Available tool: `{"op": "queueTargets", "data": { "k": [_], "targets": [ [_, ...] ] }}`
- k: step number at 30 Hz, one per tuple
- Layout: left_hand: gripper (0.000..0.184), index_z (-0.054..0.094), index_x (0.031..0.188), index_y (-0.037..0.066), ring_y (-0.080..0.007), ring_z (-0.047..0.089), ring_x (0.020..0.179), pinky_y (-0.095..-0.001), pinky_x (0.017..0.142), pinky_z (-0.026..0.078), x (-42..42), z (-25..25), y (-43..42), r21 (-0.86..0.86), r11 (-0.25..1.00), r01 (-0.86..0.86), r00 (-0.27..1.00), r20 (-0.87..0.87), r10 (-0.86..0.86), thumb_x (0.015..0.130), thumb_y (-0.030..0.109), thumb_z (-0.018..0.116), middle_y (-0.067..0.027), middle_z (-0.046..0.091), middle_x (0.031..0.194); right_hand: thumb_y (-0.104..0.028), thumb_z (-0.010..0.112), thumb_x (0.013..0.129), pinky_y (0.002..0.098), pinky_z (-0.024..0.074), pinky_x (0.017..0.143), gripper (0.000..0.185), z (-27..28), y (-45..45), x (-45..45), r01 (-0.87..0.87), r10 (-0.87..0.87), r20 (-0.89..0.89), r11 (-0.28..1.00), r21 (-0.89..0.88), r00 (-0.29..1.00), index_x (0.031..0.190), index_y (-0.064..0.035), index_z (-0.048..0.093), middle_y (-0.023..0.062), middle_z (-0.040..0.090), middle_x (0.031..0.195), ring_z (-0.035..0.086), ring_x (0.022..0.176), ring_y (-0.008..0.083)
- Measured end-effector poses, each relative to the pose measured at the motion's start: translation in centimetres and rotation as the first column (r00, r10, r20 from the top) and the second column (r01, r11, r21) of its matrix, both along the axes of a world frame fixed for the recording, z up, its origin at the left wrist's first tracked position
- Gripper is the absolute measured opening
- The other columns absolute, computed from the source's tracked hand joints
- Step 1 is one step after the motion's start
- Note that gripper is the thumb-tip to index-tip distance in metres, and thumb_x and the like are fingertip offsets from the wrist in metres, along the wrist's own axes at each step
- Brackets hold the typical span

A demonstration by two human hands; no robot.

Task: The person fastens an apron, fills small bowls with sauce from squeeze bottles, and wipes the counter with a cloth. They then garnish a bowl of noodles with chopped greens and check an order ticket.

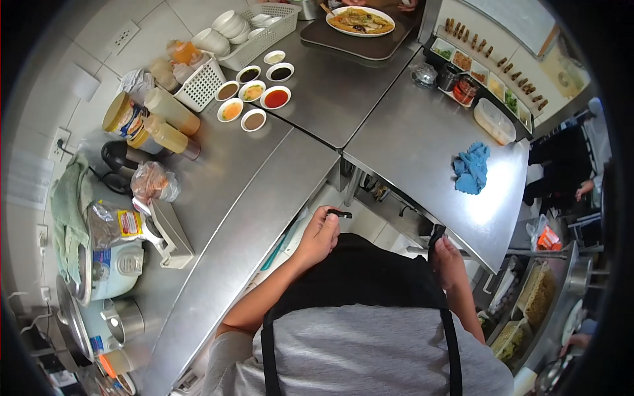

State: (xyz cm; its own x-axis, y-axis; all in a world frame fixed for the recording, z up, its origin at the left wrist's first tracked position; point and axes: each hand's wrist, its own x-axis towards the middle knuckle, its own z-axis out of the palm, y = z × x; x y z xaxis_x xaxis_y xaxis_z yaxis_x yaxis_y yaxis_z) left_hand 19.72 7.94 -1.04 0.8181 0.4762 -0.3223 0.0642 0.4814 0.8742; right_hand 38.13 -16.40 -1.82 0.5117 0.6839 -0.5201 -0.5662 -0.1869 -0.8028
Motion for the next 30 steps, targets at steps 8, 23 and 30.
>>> {"op": "queueTargets", "data": {
  "k": [8, 23, 30],
  "targets": [
    [0.019, 0.037, 0.104, 0.007, -0.0043, 0.034, 0.064, -0.0174, 0.057, 0.032, -0.4, -0.7, 1.8, -0.001, 0.945, 0.327, 0.942, 0.076, -0.326, 0.088, 0.017, 0.035, -0.0021, 0.040, 0.077, -0.037, 0.049, 0.082, 0.0190, 0.0318, 0.054, 0.031, 2.3, 8.1, -4.3, -0.218, 0.214, -0.130, 0.976, -0.020, 0.968, 0.079, -0.0065, 0.050, -0.0015, 0.044, 0.064, 0.038, 0.057, 0.0073],
    [0.025, 0.036, 0.106, 0.002, -0.0127, 0.042, 0.088, -0.0253, 0.080, 0.034, -1.5, 1.1, 4.5, 0.346, 0.797, 0.495, 0.858, -0.050, -0.511, 0.084, 0.014, 0.038, -0.0073, 0.042, 0.095, -0.031, 0.048, 0.084, 0.0159, 0.0218, 0.038, 0.021, 0.5, 12.1, -5.7, -0.393, 0.372, -0.307, 0.920, -0.005, 0.876, 0.082, -0.0106, 0.052, -0.0049, 0.042, 0.060, 0.033, 0.045, 0.0035],
    [0.027, 0.036, 0.106, 0.002, -0.0140, 0.042, 0.089, -0.0265, 0.082, 0.034, -1.6, -0.1, 5.1, 0.450, 0.760, 0.469, 0.845, 0.020, -0.534, 0.084, 0.017, 0.039, -0.0078, 0.043, 0.095, -0.028, 0.047, 0.084, 0.0147, 0.0248, 0.038, 0.020, 0.0, 13.0, -5.9, -0.447, 0.431, -0.314, 0.894, 0.021, 0.846, 0.085, -0.0095, 0.053, -0.0047, 0.046, 0.063, 0.037, 0.047, 0.0030]
  ]
}}
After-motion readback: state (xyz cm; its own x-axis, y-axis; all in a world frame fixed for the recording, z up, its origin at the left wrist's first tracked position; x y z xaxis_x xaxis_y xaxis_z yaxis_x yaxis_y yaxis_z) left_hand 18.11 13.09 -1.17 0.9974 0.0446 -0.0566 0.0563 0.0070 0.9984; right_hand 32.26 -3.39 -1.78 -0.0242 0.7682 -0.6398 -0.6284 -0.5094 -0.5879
